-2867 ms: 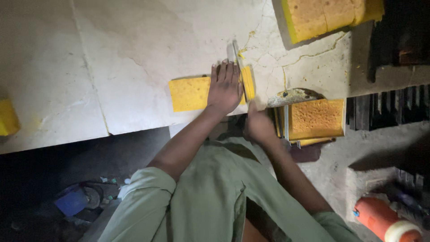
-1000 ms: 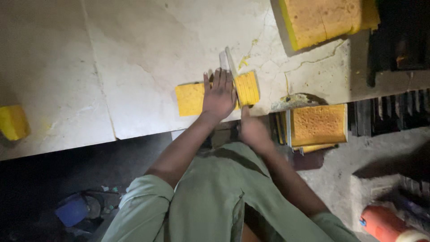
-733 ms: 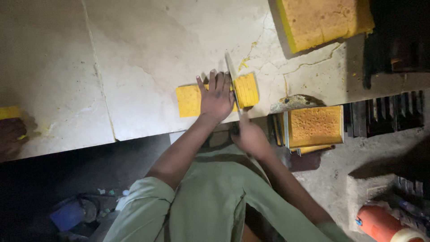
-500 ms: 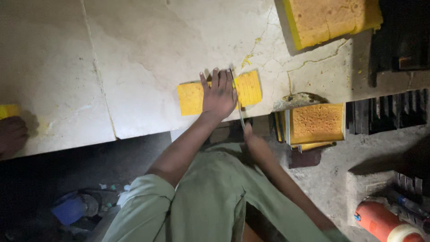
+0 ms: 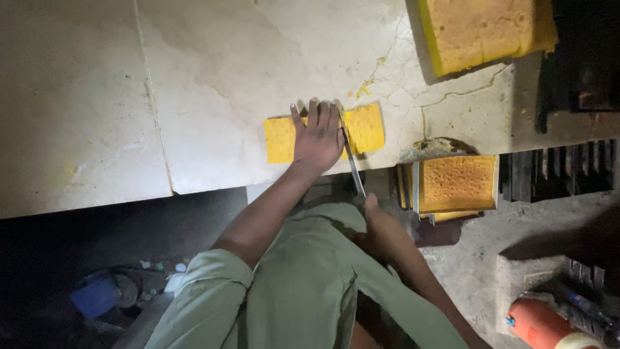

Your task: The person uses a long knife to slice yellow sponge blocks into smaller pieces on a white table. They remove a block from a metal frame, cut it into strips, and stack the pieces. Another person is visible working nearby.

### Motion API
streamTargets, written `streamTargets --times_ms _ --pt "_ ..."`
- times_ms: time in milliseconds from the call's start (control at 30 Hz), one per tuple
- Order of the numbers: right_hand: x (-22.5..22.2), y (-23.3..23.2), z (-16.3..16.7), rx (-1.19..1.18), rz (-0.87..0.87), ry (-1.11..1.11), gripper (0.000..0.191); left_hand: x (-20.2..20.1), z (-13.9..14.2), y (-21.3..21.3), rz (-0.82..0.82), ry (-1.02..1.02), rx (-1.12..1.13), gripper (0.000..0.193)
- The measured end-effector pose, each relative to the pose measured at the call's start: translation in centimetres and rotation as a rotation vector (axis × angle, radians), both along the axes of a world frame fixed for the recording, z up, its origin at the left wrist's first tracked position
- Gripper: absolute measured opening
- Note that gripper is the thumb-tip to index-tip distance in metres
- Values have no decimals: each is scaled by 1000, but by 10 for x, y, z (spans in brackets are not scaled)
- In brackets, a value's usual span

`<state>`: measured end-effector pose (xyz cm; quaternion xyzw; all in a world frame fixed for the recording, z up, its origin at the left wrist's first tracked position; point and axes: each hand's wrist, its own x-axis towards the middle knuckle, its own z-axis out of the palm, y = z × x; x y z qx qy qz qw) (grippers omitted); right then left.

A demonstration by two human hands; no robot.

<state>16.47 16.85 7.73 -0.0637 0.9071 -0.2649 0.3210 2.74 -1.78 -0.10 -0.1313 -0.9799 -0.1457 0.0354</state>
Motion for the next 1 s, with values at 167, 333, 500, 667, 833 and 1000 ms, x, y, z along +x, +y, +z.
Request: streamTargets --times_ms 167,333,500,667,833,1000 --pt "-21 -7 -68 129 2 -3 98 0 -7 -1 -15 -32 13 66" --pt "-97 -33 -53 139 -49 -25 76 -1 -8 -6 -32 2 49 69" --pt "-67 -40 -2 64 -12 87 76 1 2 -11 13 -22 19 63" --pt "22 14 -42 70 50 -45 79 1 3 -13 -9 -31 37 65" --pt "-24 -6 -119 234 100 104 81 1 -6 -13 -22 -32 49 67" --pt "-98 -39 -66 -86 -16 155 71 4 -5 -19 -26 24 -1 71"
